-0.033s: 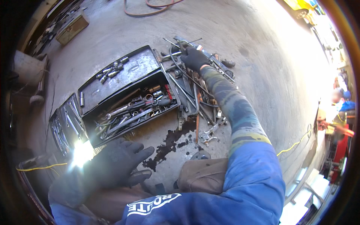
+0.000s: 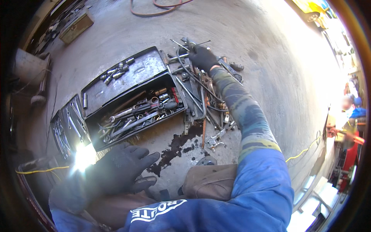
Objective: The person sits on the floor and sorts various hand tools from a toolbox and the surrounding floor into the toolbox. They pick up wrenches, sockets, and other hardware, placing them into the open toolbox.
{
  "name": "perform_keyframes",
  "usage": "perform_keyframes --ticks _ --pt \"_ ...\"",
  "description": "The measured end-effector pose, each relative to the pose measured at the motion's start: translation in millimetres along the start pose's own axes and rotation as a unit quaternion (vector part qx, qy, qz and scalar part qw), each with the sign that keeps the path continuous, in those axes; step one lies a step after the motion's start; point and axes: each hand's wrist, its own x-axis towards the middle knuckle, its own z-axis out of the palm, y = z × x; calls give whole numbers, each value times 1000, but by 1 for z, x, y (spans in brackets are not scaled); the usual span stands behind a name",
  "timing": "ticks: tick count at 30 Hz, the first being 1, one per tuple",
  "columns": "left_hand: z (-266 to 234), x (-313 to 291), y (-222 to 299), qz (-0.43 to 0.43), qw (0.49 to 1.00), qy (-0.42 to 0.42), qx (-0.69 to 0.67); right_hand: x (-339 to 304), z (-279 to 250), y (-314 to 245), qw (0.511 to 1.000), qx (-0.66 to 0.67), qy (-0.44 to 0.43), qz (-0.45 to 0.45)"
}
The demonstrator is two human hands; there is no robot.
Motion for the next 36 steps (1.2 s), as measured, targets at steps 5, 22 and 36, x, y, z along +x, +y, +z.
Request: perform_keyframes --ticks 5,22,36 --pt "8 -3 -2 20 998 38 37 -6 -44 -82 972 97 -70 -203" --pt "1 -22 -2 29 998 45 -20 -64 -28 -87 946 -29 -121 -299" --pt "-8 -4 10 -21 1000 -18 -7 -53 22 39 959 -247 -134 26"
